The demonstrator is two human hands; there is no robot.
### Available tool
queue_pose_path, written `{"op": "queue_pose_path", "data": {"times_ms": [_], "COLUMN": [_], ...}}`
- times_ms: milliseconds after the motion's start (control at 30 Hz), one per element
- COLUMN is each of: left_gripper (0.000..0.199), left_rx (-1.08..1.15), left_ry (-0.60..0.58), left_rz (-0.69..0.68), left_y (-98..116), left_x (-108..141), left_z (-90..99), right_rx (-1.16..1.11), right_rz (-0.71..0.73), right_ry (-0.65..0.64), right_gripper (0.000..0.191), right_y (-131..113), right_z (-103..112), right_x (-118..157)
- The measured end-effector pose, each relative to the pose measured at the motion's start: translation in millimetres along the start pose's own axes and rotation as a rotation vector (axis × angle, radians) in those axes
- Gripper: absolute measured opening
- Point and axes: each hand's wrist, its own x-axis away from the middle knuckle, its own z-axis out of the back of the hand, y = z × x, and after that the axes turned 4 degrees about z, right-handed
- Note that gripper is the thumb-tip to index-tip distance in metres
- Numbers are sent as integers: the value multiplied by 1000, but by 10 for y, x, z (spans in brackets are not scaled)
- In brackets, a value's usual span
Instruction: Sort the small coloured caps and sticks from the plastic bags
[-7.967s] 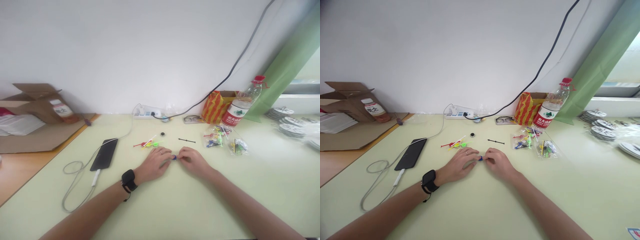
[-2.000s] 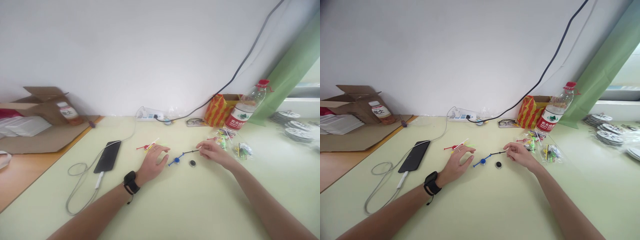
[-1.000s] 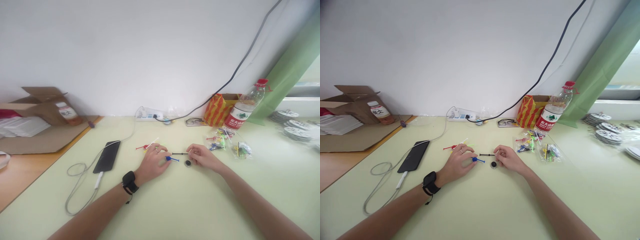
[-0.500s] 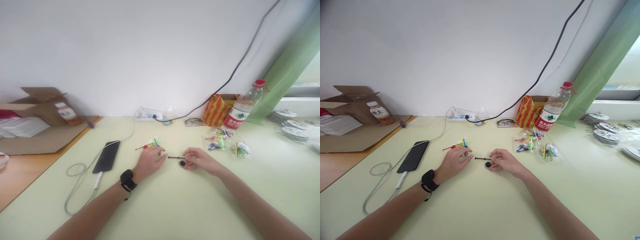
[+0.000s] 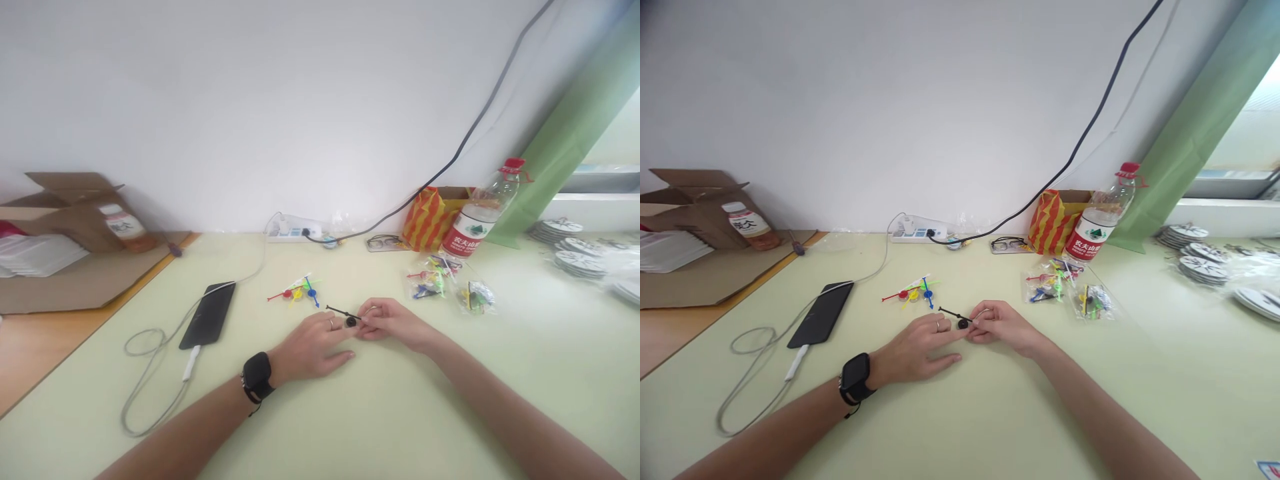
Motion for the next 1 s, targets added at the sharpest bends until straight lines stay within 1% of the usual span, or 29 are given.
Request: {"op": "queue_pose_path", "data": {"times_ms": [100,200,367,500,567,700,800,1000], "left_gripper": [36,36,44,39,39,44,43,37], "left_rx": [-31,-20,-39,-23,-18,-30,-42,13], "left_ry": [-21,7,-11,77,101,67,61,112], "left_rz": [26,58,66,109,116,113,130,117], "left_y": [-35,-74,-82,-70,-61,-53,-63,-78], "left_x": [0,7,11,1,-5,-8,-4,8], "left_z": [-14,-15,-19,-12,2,6,-23,-50], "right_rx": [-25,8,53,89,124,192,214,234], "right_rz": [60,81,89,88,93,102,112,108], "right_ry": [56,107,79,67,70,76,79,87], "right_gripper": [38,40,41,40,38,30,24,18], "right_y": [23,14,7,38,55,75,81,66], "right_z": [-26,13,40,25,23,12,0,6], "right_x": [-35,-50,-49,-66,-77,-91,-95,-84]}}
